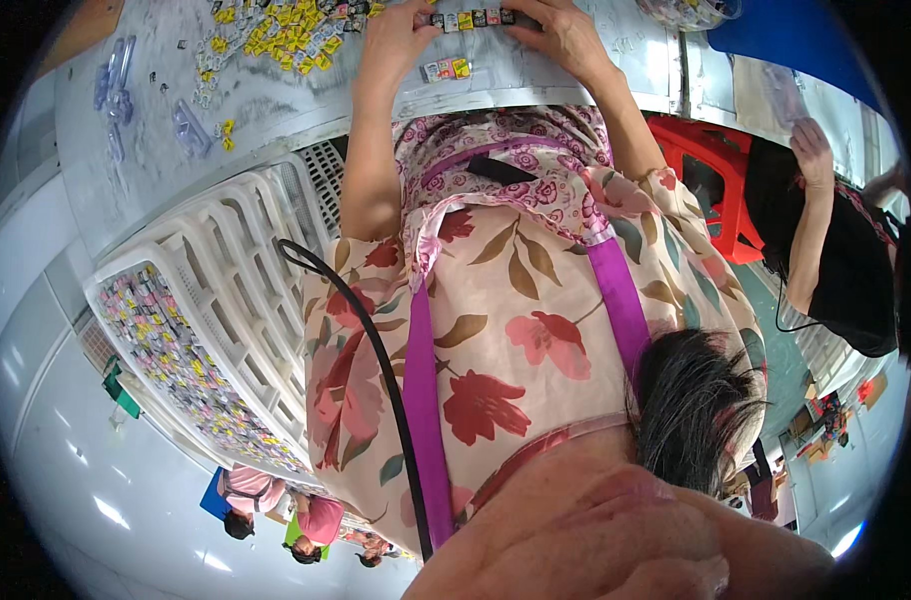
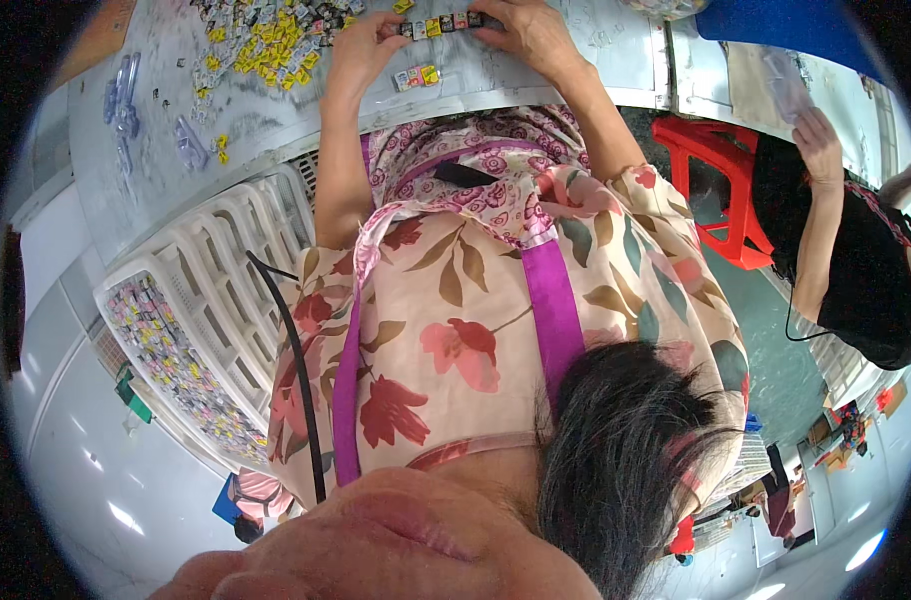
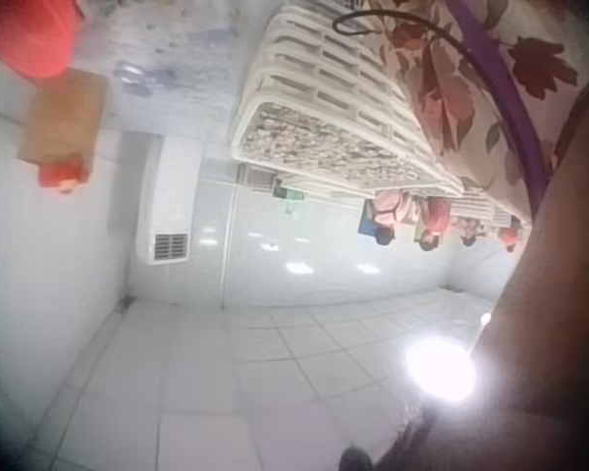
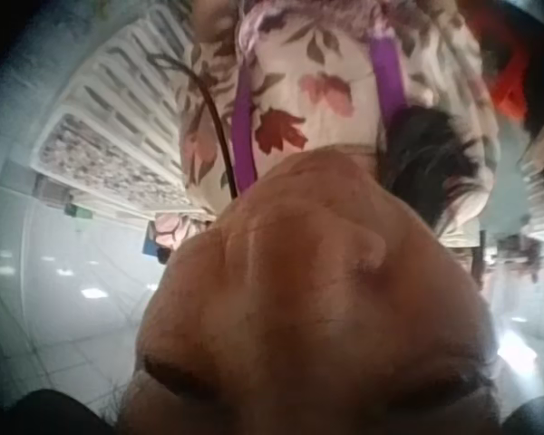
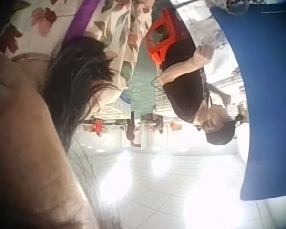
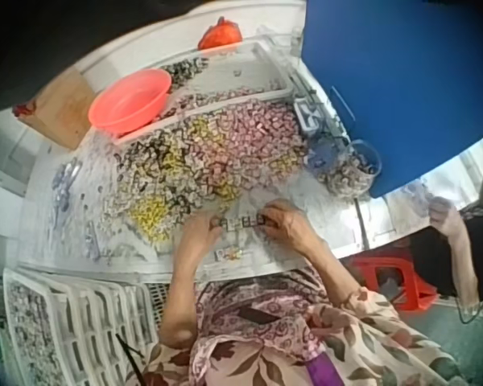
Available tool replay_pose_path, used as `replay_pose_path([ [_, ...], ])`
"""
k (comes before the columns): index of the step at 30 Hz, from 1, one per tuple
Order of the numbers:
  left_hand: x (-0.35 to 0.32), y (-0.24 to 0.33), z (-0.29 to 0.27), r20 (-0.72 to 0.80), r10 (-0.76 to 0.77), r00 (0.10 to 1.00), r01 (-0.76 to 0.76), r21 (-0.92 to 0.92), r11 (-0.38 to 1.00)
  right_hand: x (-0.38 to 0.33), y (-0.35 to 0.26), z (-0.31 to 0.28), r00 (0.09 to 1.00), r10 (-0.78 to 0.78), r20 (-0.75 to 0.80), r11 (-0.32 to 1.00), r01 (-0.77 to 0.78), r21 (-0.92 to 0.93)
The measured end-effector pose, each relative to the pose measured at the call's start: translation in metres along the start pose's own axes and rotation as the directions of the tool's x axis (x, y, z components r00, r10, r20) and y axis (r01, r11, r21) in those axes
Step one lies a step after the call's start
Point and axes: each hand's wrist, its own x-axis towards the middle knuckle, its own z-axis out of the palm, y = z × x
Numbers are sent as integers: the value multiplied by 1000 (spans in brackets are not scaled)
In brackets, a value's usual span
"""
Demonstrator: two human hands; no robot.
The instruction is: Sorting and aligning small plastic toy components into organized rows on a workbench.
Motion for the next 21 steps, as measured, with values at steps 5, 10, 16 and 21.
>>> replay_pose_path([
  [5,-6,67,-29,94,-96,991,99,-26,995,-2,2,1,999,9,-42,1000,-9,-6],
  [10,-2,42,-3,27,-137,990,138,-74,988,5,-3,2,998,15,-65,1000,-16,-22],
  [16,-7,30,6,-89,8,996,-10,-26,1000,19,-1,5,999,-32,-12,999,32,-8],
  [21,-10,27,3,-174,10,985,-20,-54,998,6,-1,7,990,-31,-138,999,29,-15],
])
